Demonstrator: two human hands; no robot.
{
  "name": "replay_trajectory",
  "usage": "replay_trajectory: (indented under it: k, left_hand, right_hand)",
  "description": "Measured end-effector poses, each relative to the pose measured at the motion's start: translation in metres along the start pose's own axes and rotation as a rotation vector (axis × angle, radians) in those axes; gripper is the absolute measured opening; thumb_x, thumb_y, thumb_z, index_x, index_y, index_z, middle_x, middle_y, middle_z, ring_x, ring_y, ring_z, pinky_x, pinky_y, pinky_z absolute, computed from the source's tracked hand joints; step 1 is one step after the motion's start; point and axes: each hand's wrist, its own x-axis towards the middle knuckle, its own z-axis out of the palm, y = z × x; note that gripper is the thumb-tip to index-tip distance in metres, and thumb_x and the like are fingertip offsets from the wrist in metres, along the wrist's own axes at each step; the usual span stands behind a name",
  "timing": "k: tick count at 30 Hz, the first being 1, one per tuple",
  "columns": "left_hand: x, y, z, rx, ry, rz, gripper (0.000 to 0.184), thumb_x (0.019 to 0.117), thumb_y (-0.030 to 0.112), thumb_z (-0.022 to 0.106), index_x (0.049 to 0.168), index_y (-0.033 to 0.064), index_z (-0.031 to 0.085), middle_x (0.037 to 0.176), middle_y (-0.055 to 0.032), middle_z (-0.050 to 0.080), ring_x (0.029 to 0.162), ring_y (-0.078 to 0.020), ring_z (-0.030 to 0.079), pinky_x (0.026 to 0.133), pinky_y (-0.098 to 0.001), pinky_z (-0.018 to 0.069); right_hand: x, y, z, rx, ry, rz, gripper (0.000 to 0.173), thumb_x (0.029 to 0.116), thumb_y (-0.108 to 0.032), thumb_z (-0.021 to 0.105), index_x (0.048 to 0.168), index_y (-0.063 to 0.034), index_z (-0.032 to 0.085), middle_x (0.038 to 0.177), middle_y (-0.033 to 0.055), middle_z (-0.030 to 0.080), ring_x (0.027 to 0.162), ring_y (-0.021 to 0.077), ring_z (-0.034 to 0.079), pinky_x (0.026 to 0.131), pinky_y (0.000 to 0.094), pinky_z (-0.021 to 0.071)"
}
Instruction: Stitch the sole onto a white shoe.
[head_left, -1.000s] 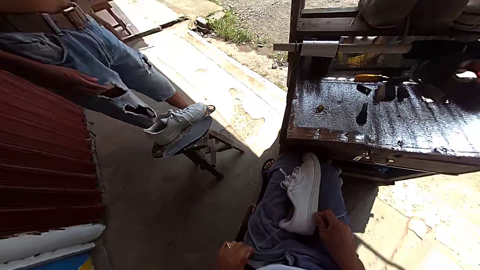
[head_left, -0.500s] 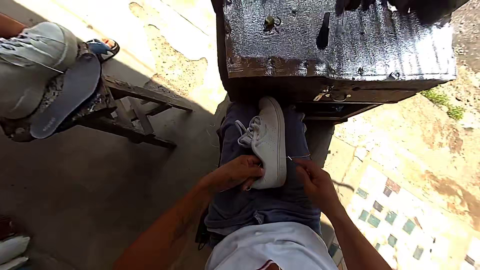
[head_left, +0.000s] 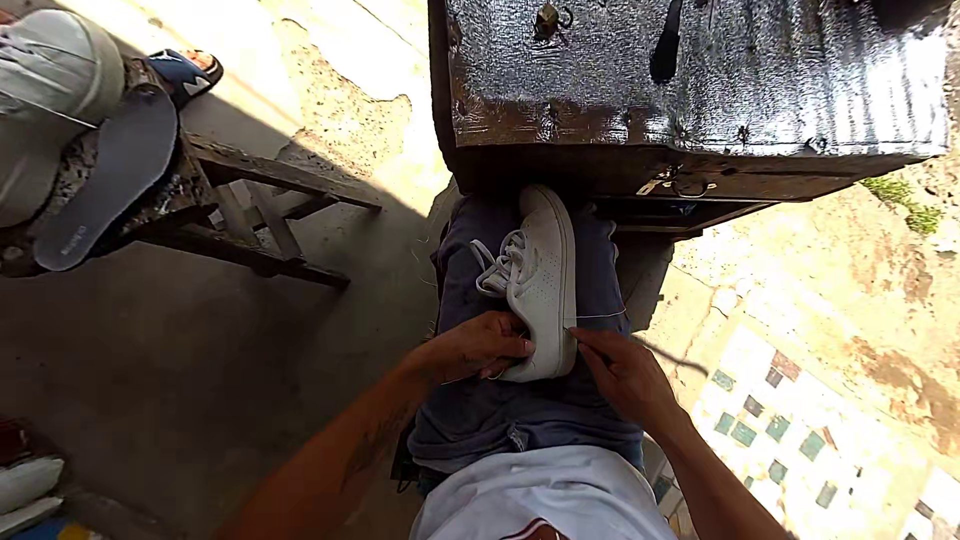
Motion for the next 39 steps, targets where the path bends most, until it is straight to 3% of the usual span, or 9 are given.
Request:
replay_trajectory:
  k: [6, 16, 19, 22, 26, 28, 32, 36, 39]
  left_hand:
    - [0.005, -0.004, -0.003, 0.013, -0.069, 0.024, 0.012, 0.1022, 0.01, 0.056, 0.104, 0.0133, 0.067, 0.072, 0.0071, 0.061, 0.044, 0.0034, 0.038, 0.04, -0.0123, 0.0318]
    - [0.006, -0.006, -0.006, 0.062, -0.037, 0.065, 0.011, 0.1044, 0.014, 0.055, 0.112, 0.013, 0.063, 0.073, 0.0044, 0.059, 0.044, -0.0004, 0.04, 0.04, -0.0155, 0.0346]
    - [-0.034, -0.019, -0.013, 0.1, 0.212, 0.244, 0.035, 0.1039, 0.023, 0.06, 0.137, 0.0121, 0.062, 0.11, -0.0011, 0.074, 0.048, -0.0004, 0.05, 0.043, -0.0165, 0.0434]
    - [-0.121, -0.07, -0.071, 0.325, 0.731, 0.402, 0.029, 0.1041, 0.034, 0.058, 0.11, 0.0076, 0.07, 0.125, -0.0084, 0.072, 0.08, -0.0114, 0.072, 0.066, -0.0264, 0.0591]
    - [-0.224, -0.127, -0.124, 0.865, 1.218, -0.3, 0.025, 0.1013, 0.025, 0.065, 0.114, 0.0052, 0.073, 0.126, -0.0196, 0.067, 0.121, -0.0372, 0.061, 0.101, -0.0659, 0.0437]
    - [-0.198, -0.098, -0.088, 0.981, 1.156, -0.356, 0.037, 0.1017, 0.028, 0.065, 0.134, 0.0104, 0.066, 0.133, -0.0236, 0.063, 0.124, -0.0462, 0.059, 0.102, -0.0727, 0.0413]
    - [-0.068, -0.028, 0.037, 1.235, 1.008, 0.195, 0.034, 0.1045, 0.038, 0.054, 0.126, 0.0211, 0.073, 0.091, -0.0086, 0.075, 0.077, -0.0288, 0.072, 0.069, -0.0551, 0.0577]
    - [-0.006, 0.018, 0.063, 1.31, 0.719, -0.022, 0.032, 0.1044, 0.031, 0.051, 0.118, 0.0099, 0.07, 0.103, -0.0206, 0.073, 0.1, -0.0421, 0.07, 0.082, -0.0647, 0.0525]
    - [-0.027, 0.009, 0.049, 1.372, 0.704, 0.348, 0.022, 0.0966, 0.027, 0.063, 0.097, 0.0101, 0.076, 0.101, -0.0132, 0.071, 0.1, -0.0316, 0.069, 0.083, -0.0539, 0.0548]
  right_hand:
    - [0.051, -0.034, -0.054, -0.313, -0.482, -0.021, 0.035, 0.108, -0.03, 0.044, 0.124, -0.0193, 0.073, 0.108, 0.0062, 0.074, 0.098, 0.0253, 0.071, 0.081, 0.0514, 0.0551]
    - [0.072, -0.035, -0.021, -0.344, -0.503, -0.051, 0.03, 0.1082, -0.028, 0.041, 0.118, -0.0079, 0.061, 0.1, 0.0143, 0.068, 0.09, 0.0335, 0.07, 0.074, 0.0538, 0.0541]
    - [0.071, -0.03, -0.044, -0.317, -0.505, -0.112, 0.032, 0.1086, -0.033, 0.044, 0.117, -0.0095, 0.064, 0.095, 0.0122, 0.07, 0.087, 0.0315, 0.07, 0.073, 0.0543, 0.0541]
    - [0.067, -0.028, -0.061, -0.414, -0.508, -0.139, 0.03, 0.1089, -0.033, 0.044, 0.12, -0.0141, 0.065, 0.097, 0.0106, 0.071, 0.088, 0.0318, 0.07, 0.071, 0.0553, 0.0531]
    - [0.068, -0.028, -0.069, -0.547, -0.407, -0.255, 0.024, 0.1067, -0.023, 0.046, 0.113, -0.0122, 0.067, 0.099, 0.0099, 0.071, 0.09, 0.0307, 0.07, 0.075, 0.0528, 0.0544]
    - [0.068, -0.037, -0.067, -0.581, -0.422, -0.23, 0.024, 0.1067, -0.018, 0.045, 0.118, -0.0086, 0.065, 0.108, 0.0135, 0.069, 0.099, 0.0338, 0.069, 0.083, 0.0543, 0.0541]
    - [0.058, -0.041, -0.052, -0.613, -0.399, -0.214, 0.023, 0.104, -0.011, 0.044, 0.119, -0.0036, 0.06, 0.112, 0.02, 0.068, 0.104, 0.0398, 0.068, 0.084, 0.0569, 0.0539]
    - [0.057, -0.045, -0.044, -0.629, -0.31, -0.185, 0.022, 0.1027, -0.011, 0.049, 0.118, -0.0044, 0.063, 0.111, 0.0181, 0.07, 0.096, 0.0384, 0.072, 0.078, 0.0558, 0.0567]
    - [0.052, -0.045, -0.048, -0.556, -0.28, -0.129, 0.024, 0.1026, -0.012, 0.049, 0.119, -0.0022, 0.065, 0.113, 0.0218, 0.07, 0.096, 0.0438, 0.071, 0.078, 0.0609, 0.0558]
